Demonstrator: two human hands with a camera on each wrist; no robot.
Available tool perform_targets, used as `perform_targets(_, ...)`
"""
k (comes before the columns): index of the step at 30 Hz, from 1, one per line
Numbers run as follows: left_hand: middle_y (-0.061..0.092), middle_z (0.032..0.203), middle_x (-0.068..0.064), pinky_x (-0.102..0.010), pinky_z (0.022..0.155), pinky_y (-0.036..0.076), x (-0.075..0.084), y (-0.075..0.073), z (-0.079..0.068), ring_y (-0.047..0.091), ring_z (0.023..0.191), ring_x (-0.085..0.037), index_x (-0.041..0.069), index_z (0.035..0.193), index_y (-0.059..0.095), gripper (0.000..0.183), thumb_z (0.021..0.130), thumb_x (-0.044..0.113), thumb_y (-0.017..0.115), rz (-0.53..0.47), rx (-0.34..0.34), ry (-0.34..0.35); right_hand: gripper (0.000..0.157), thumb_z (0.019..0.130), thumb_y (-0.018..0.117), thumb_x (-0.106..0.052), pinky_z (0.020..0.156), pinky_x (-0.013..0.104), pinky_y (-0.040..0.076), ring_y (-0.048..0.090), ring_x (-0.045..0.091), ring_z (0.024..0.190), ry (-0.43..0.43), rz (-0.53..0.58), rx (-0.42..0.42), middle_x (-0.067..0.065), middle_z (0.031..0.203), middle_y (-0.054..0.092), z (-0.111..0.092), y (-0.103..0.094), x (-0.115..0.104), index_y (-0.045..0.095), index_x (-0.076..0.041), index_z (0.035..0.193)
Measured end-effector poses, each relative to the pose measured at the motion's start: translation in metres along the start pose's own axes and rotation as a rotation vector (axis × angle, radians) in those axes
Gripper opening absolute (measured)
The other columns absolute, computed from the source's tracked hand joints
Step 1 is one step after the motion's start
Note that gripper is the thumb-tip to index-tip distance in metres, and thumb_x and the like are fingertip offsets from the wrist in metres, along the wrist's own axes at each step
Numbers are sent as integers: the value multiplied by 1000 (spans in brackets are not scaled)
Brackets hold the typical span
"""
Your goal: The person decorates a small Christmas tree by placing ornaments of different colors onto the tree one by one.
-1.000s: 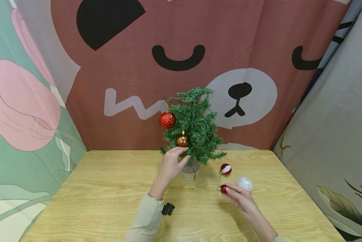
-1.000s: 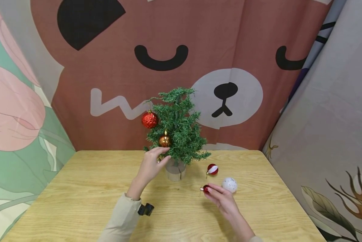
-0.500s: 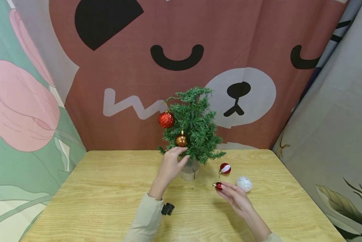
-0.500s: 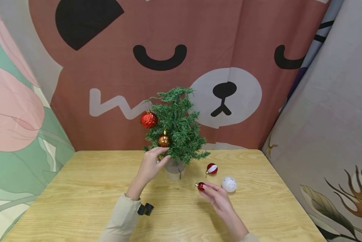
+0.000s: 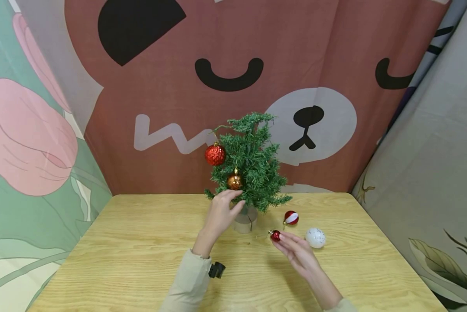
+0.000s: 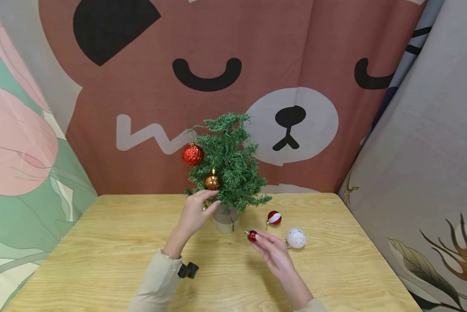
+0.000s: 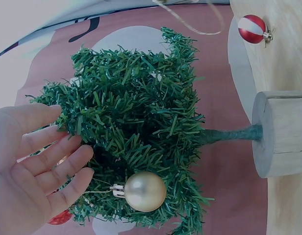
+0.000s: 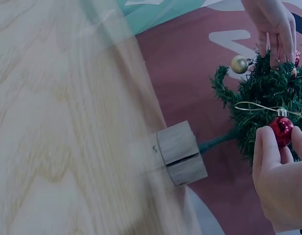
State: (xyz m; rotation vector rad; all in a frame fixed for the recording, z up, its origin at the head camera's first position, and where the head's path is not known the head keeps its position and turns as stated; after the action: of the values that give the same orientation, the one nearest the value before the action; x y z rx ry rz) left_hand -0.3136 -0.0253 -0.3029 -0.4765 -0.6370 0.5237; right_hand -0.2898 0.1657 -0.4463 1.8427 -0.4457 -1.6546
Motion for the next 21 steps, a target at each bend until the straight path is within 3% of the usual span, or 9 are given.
perform_targets(21,63,98,-10,-29,64,49,4,-4,0,59,83,-19,1,106,64,28,80,8,67,-39,48,23,27,90,38,12,94,33,35,57,29,99,-39,211,-3,18,102,60,4,24,1,62,3,97)
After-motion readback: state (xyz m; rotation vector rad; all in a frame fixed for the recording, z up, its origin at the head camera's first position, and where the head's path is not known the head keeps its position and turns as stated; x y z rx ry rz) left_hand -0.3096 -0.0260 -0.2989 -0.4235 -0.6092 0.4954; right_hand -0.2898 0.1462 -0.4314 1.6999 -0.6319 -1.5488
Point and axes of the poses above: each hand's wrist, its own z-axis towards the middle knuckle, its own y-axis out of the palm, x = y × z, the point moved 8 cm from there along z, towards the middle knuckle
